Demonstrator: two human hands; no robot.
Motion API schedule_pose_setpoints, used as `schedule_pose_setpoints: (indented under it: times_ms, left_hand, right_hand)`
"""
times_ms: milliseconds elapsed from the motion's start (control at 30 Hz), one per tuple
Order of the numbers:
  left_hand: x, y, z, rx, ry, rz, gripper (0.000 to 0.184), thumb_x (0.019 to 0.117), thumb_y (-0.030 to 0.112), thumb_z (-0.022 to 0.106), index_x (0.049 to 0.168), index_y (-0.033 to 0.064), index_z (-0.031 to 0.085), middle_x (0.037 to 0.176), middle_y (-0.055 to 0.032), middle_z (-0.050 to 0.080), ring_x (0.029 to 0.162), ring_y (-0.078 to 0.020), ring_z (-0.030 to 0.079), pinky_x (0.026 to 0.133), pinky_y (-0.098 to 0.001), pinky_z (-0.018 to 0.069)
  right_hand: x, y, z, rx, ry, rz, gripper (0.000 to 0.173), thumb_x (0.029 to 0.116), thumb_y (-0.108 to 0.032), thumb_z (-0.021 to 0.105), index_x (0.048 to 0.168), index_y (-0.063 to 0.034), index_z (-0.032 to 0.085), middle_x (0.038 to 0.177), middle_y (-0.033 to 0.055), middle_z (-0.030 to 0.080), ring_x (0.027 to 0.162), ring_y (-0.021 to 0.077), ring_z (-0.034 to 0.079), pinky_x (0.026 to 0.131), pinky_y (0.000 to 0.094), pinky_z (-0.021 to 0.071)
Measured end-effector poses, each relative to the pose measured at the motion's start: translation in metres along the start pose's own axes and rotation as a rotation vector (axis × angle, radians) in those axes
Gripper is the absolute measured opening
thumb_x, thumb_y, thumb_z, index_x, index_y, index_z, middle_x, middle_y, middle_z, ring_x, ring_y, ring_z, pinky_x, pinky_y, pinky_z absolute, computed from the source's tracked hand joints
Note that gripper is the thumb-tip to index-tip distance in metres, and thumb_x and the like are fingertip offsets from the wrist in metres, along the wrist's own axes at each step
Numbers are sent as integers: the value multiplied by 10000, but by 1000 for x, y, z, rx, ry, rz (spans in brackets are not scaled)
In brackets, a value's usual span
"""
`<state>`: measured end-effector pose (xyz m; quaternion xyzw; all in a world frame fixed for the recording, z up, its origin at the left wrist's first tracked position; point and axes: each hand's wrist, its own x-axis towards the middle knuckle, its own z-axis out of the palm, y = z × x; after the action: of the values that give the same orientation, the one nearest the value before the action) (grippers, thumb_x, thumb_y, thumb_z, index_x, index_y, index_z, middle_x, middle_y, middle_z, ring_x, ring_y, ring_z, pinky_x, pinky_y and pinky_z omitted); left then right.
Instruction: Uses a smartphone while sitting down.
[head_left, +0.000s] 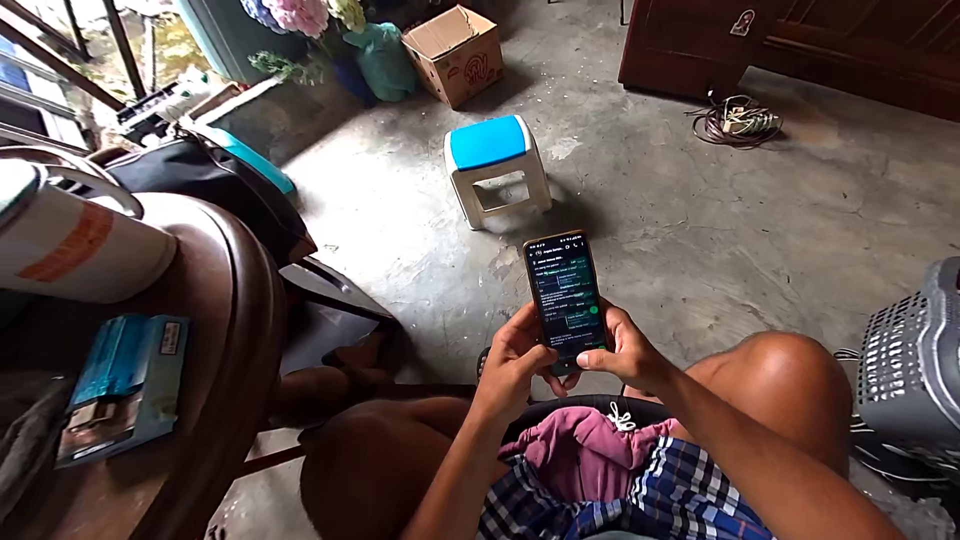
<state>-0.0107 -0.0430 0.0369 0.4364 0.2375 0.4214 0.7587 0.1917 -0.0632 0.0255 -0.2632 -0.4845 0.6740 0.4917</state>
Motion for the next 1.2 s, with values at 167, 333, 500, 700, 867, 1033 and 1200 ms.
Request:
schedule_pose_setpoints:
  times_ms: [167, 333, 500, 700, 867, 1033, 1200]
  left_hand:
    - [0, 1, 1, 0, 6, -11, 510, 904, -100, 455, 1409, -28, 455, 1198, -204, 681, 858, -263, 750, 520, -356, 623]
    - [0, 1, 1, -7, 6, -15, 491, 922, -91, 451, 1408, -23, 458, 1189, -214, 684, 851, -264, 753, 522, -356, 624]
    - [0, 0, 0, -23, 4, -22, 487, 926, -86, 458, 1408, -19, 462, 1181, -213, 687, 832, -263, 753, 514, -357, 622]
    - [0, -1, 0, -33, -2, -23, 490, 922, -91, 470, 1406, -20, 459, 1167, -218, 686, 816, -266, 749, 528, -360, 626]
    - [1, -1, 0, -34, -9, -19, 494, 926, -94, 446, 1415, -24, 451, 1178, -217, 679, 803, -261, 745, 533, -359, 626]
    - [1, -1, -1, -37, -13, -20, 511, 914, -97, 463, 1419, -21, 444, 1171, -214, 679, 807, -257, 743, 533, -355, 623]
    - [1, -1, 0, -39, -17, -17, 502, 922, -82, 496, 1418, -19, 448, 1171, -218, 681, 810, -265, 745, 543, -360, 628]
  right_hand:
    - [0, 4, -5, 54, -6, -10, 498, 853, 54, 500, 1344, -21, 460, 1164, 79, 713, 979, 209, 747, 763, 416, 662]
    - [1, 4, -5, 75, 43, 17, 416, 922, -5, 391, 1324, -33, 492, 1136, 59, 715, 980, 173, 734, 800, 389, 647]
    - [1, 4, -5, 69, 41, 23, 442, 904, 21, 385, 1330, -35, 489, 1146, 53, 715, 1001, 163, 729, 833, 387, 640]
    - [2, 4, 1, 16, 108, -12, 321, 984, -5, 438, 1296, -17, 515, 1099, 49, 735, 969, 153, 740, 849, 370, 642]
    - [1, 3, -1, -10, 61, -10, 439, 894, 17, 538, 1329, -8, 482, 1139, 68, 723, 981, 178, 741, 829, 386, 650]
    - [2, 2, 3, -23, 69, -23, 504, 879, 21, 654, 1344, 12, 461, 1145, 94, 725, 970, 201, 751, 806, 381, 661]
    - [2, 3, 4, -62, 113, -37, 427, 920, 6, 603, 1331, 25, 486, 1130, 79, 728, 987, 164, 740, 869, 357, 641]
